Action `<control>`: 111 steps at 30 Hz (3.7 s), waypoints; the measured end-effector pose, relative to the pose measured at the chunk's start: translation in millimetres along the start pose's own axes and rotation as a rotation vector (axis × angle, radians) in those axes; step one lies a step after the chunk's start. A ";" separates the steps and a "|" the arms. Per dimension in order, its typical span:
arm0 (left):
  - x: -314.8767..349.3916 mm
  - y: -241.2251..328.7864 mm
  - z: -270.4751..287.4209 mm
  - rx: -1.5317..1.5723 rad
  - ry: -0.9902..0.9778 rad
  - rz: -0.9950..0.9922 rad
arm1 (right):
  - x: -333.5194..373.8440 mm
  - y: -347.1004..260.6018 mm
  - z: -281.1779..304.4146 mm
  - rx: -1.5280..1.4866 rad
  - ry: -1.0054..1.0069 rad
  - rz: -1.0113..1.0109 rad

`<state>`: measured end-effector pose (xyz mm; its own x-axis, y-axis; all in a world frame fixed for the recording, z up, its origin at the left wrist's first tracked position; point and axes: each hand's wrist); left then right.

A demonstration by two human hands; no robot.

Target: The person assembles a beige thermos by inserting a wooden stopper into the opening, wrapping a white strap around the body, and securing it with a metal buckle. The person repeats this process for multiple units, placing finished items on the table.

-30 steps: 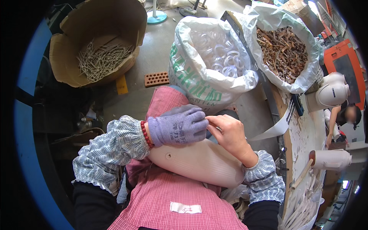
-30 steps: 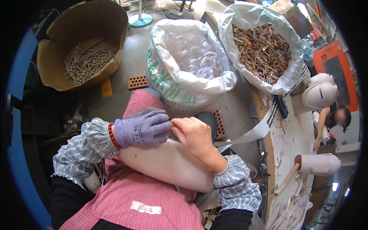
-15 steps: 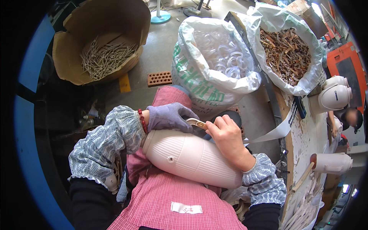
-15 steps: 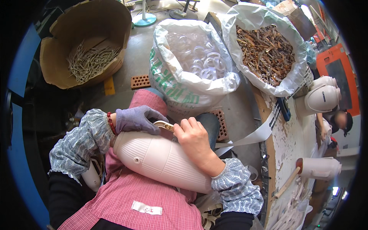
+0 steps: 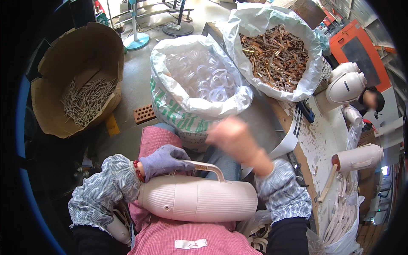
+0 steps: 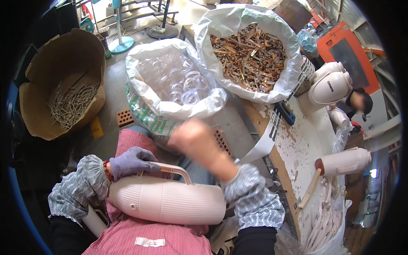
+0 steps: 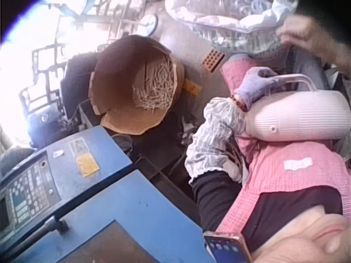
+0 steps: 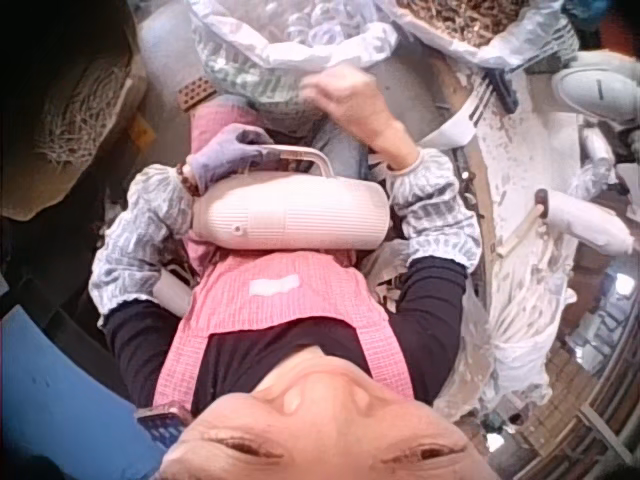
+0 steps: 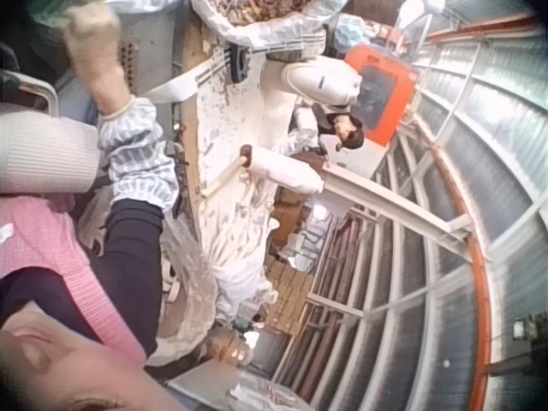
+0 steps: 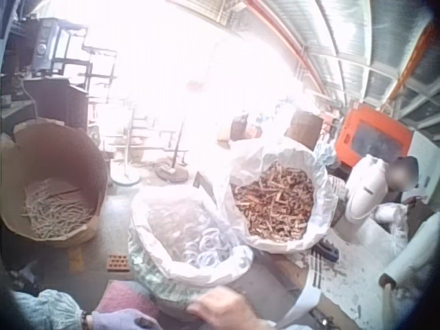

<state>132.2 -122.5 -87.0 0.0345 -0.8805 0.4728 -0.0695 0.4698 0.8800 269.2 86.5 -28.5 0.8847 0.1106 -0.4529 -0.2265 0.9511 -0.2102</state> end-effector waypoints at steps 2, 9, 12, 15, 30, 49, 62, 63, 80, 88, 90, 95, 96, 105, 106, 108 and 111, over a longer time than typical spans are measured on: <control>10.9 12.3 -2.1 -0.006 -0.027 -0.024 | -30.1 63.4 32.9 0.014 0.364 -0.378; 42.9 55.3 -12.0 -0.749 0.035 -0.857 | -56.7 212.8 21.9 0.428 0.185 -0.922; 67.2 57.1 -18.8 -0.871 0.073 -0.960 | -32.4 234.5 50.2 0.155 0.241 -0.881; 79.7 50.6 -20.6 -0.867 0.051 -0.901 | -13.4 229.5 71.3 0.212 0.539 -0.821; 100.3 33.3 -31.4 -1.120 0.488 -1.010 | 7.8 -100.0 8.3 -0.747 -0.227 -0.195; 141.0 -43.5 -63.2 -0.618 0.527 -0.861 | 10.0 -124.4 8.4 -0.926 -0.704 -0.193; 109.9 8.6 -45.7 -0.897 0.531 -0.867 | 39.3 -130.9 16.7 -0.230 -0.170 -0.030; 105.0 24.4 -42.7 -0.939 0.442 -0.792 | 47.3 -122.6 22.0 -0.245 -0.164 -0.074; -51.2 97.0 -81.5 -0.454 0.093 -0.755 | 214.6 -58.7 111.9 -0.822 0.106 -1.090; -31.3 38.2 82.0 0.114 0.443 -0.562 | 487.7 -170.0 87.9 -0.480 -0.132 -2.198; -32.6 37.1 51.6 0.319 0.390 -0.516 | 560.8 -207.8 0.1 -0.061 -0.432 -2.135; -54.5 -2.4 52.6 0.512 0.267 -0.484 | 564.2 -224.4 -104.3 0.041 0.173 -2.498; -56.5 -7.2 58.1 0.429 0.321 -0.520 | 560.2 -224.2 -95.2 0.104 0.269 -2.516; -2.5 -12.4 70.2 -0.177 0.794 -0.786 | 274.4 -173.6 105.8 -0.238 0.455 -1.243; 2.1 -5.3 68.3 -0.111 0.847 -0.730 | 253.7 -166.7 76.6 -0.550 0.366 -1.169; 16.4 0.4 79.5 -0.103 0.842 -0.742 | 215.3 -163.9 -0.8 -1.095 0.157 -1.003; 67.6 -8.8 92.3 -0.562 1.071 -0.785 | 160.3 -169.3 -25.5 -0.822 -0.140 -0.577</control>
<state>43.1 -192.0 -66.9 0.6141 -0.5671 -0.5489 0.7041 0.0796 0.7056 439.0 -64.1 -87.5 0.9756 -0.2194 0.0009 0.0868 0.3825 -0.9199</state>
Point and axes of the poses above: each hand's wrist, its own x-axis away from the middle knuckle, its own z-axis out of the back of the hand, y = z × x, and after that the axes turned 2 degrees about -z, right-handed
